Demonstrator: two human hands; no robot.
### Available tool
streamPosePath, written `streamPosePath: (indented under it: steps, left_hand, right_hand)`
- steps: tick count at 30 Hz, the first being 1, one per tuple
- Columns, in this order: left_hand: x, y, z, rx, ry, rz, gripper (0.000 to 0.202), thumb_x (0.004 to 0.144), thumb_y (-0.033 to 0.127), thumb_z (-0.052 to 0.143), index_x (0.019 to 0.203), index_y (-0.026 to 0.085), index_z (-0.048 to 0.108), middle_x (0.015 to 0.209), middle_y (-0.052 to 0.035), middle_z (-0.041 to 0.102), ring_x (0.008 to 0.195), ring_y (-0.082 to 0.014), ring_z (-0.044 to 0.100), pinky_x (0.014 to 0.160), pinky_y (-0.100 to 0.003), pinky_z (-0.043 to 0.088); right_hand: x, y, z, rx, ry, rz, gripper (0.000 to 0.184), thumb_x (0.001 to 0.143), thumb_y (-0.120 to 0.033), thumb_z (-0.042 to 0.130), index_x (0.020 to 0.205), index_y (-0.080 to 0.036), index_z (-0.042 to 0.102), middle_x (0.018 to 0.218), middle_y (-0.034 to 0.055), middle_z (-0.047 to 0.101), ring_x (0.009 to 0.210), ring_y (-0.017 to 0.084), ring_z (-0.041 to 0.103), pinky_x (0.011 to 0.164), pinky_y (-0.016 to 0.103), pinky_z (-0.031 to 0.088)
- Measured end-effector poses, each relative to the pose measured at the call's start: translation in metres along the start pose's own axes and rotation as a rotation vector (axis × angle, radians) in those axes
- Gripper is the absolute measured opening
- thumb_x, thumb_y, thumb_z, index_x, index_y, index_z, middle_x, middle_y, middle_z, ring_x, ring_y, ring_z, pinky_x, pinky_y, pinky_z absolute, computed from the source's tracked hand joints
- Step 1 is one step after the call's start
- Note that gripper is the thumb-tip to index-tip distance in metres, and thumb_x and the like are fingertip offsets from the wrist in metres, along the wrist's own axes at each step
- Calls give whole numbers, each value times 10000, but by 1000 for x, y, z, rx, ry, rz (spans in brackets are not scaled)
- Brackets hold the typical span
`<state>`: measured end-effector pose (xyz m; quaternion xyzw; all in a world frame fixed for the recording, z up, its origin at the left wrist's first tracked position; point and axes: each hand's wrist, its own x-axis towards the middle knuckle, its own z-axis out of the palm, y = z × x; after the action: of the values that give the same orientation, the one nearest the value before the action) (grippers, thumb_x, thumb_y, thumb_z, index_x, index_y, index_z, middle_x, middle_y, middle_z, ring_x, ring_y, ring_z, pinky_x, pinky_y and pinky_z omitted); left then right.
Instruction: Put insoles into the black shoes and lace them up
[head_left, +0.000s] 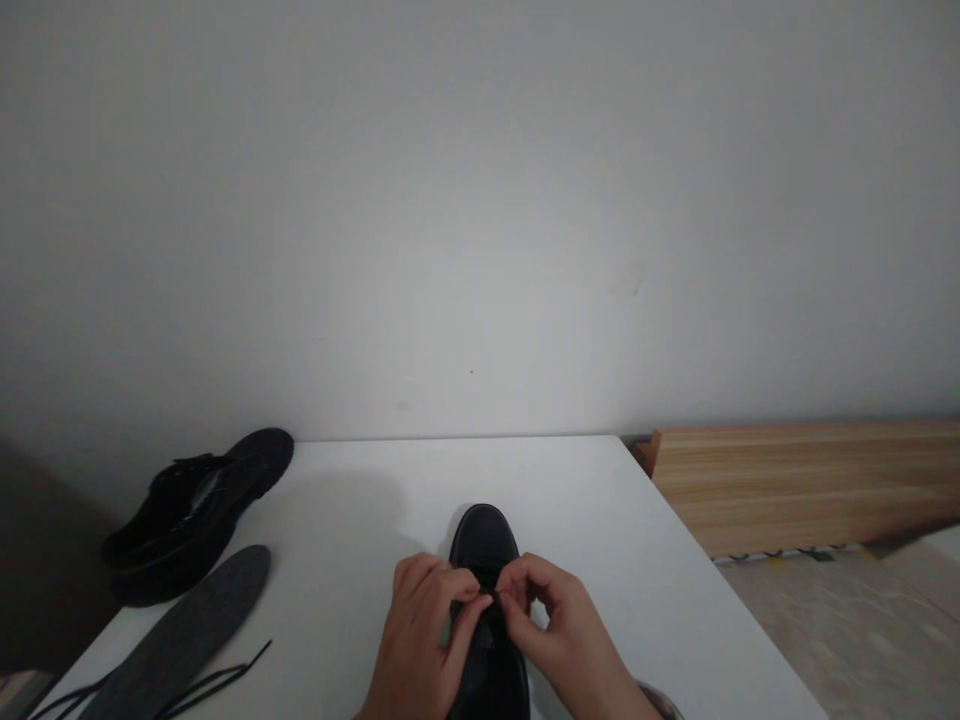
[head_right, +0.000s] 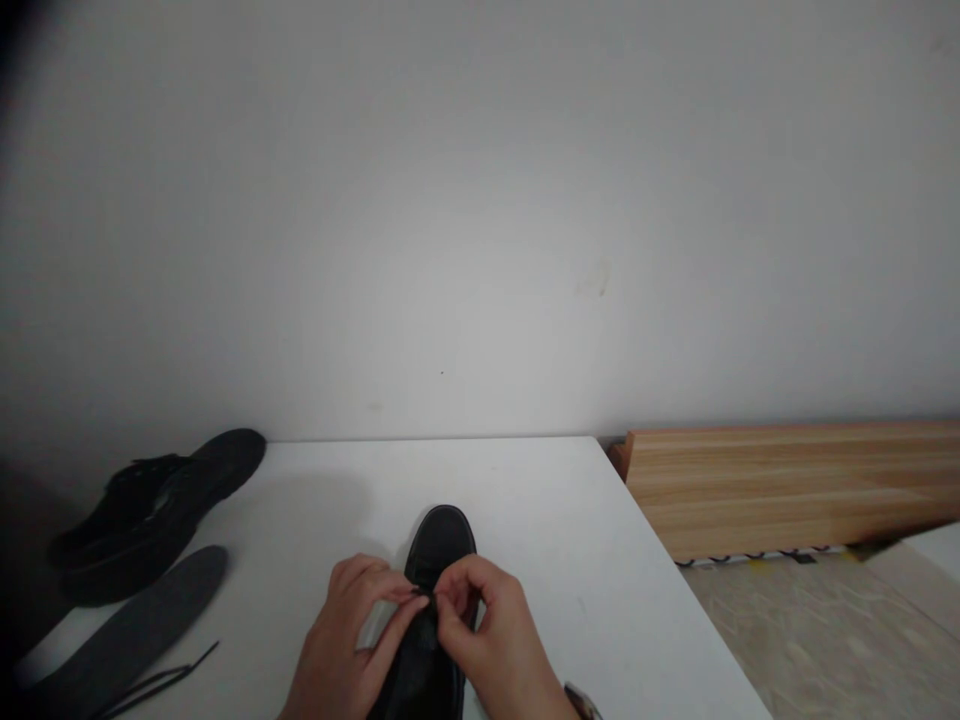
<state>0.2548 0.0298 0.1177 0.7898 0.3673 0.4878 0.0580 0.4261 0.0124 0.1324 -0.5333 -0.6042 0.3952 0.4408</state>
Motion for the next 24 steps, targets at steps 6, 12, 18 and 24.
streamPosePath:
  steps: [6,12,18,24]
  left_hand:
    - [6,-2,-13,-97,-20,-155,176,902,104,559,1008,243,560,820,5,622,805,-191,592,734,-300,472]
    - [8,2,-13,-48,-219,-9,266,793,315,798,849,210,560,828,-17,627,789,-219,559,718,-344,445]
    - [2,5,-11,26,-322,-17,86,863,121,618,858,202,589,873,-43,618,838,-221,561,753,-363,452]
    - [3,5,-15,-5,-338,-49,134,921,110,492,841,202,547,855,-44,603,818,-213,550,740,-354,447]
  right_hand:
    - [-2,4,0,-66,33,-20,50,747,-184,532,728,-182,578,663,-12,511,634,151,495,590,257,394]
    - [-3,5,0,-75,17,-16,57,744,-165,543,734,-174,598,652,-17,505,628,148,489,589,252,394]
    - [-3,7,0,-70,1,-17,55,756,-191,548,732,-173,594,646,-21,500,628,143,478,581,245,393]
    - [-3,7,4,-69,-4,3,37,751,-210,533,724,-191,547,650,-26,460,624,147,458,581,256,368]
